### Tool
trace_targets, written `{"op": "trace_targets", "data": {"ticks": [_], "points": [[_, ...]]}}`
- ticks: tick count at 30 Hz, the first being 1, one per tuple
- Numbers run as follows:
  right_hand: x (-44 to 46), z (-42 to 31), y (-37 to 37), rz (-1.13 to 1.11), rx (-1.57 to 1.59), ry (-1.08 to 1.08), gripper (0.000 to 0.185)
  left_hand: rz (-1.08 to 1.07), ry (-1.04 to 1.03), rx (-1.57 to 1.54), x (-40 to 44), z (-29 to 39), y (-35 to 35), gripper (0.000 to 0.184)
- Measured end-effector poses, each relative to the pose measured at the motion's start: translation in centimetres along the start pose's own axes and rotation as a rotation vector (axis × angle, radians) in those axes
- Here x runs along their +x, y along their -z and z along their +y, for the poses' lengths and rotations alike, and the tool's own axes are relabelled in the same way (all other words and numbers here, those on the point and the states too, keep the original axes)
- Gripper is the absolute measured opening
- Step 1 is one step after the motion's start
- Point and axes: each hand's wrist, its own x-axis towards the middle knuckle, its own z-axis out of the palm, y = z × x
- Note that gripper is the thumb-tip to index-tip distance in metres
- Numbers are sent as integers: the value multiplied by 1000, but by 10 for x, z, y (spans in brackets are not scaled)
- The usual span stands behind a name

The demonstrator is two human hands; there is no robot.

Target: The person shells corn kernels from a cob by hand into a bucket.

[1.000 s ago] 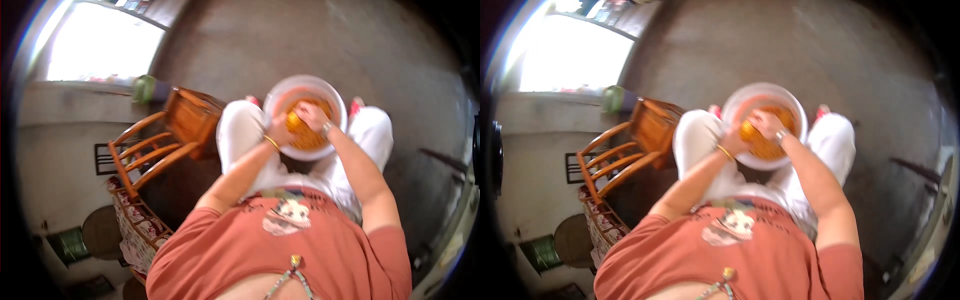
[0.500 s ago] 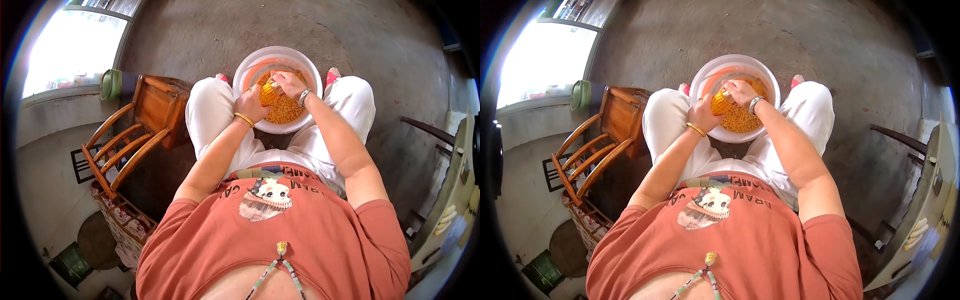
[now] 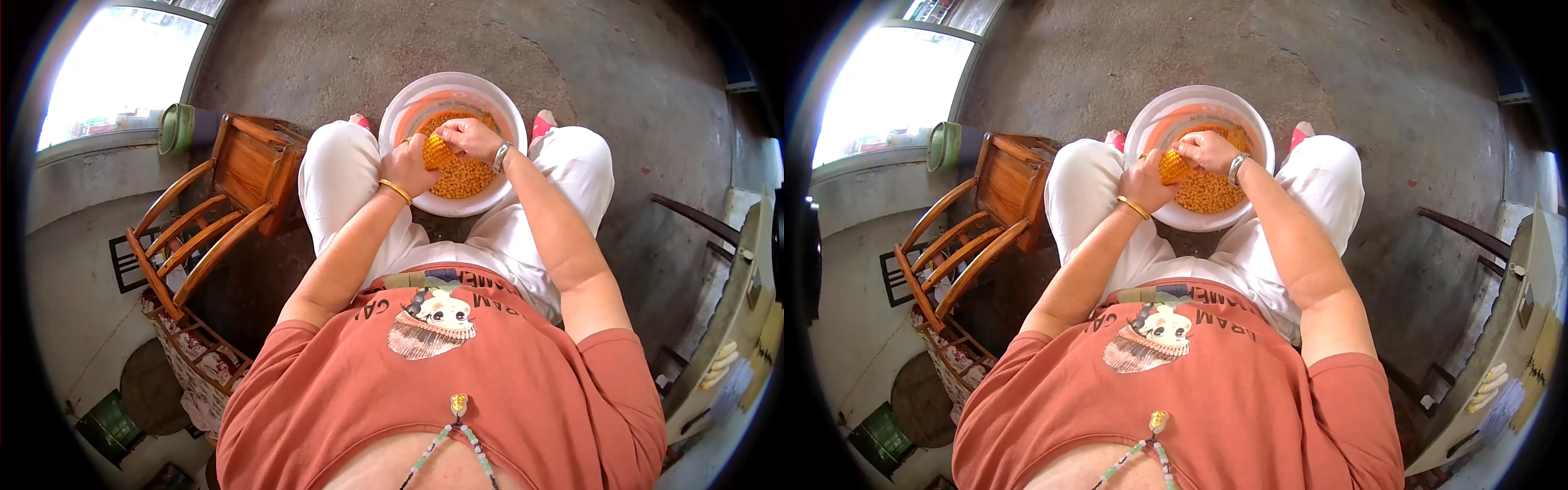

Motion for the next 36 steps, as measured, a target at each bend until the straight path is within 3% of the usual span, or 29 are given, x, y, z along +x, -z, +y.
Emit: {"op": "trace_targets", "data": {"ticks": [4, 13, 20, 26, 36], "points": [[-4, -4, -1, -22, 76, 39, 28, 0, 4, -99, 3, -3, -1, 46], [-11, -9, -5, 77, 36, 90, 28, -283, 22, -466, 14, -23, -5, 56], [-3, -2, -5, 260, -79, -11, 34, -134, 42, -259, 7, -5, 8, 53], [-12, -26, -10, 126, -8, -161, 38, -72, 1, -142, 3, -15, -8, 57], [-9, -14, -2, -24, 306, -115, 25, -31, -16, -188, 4, -15, -3, 56]]}}
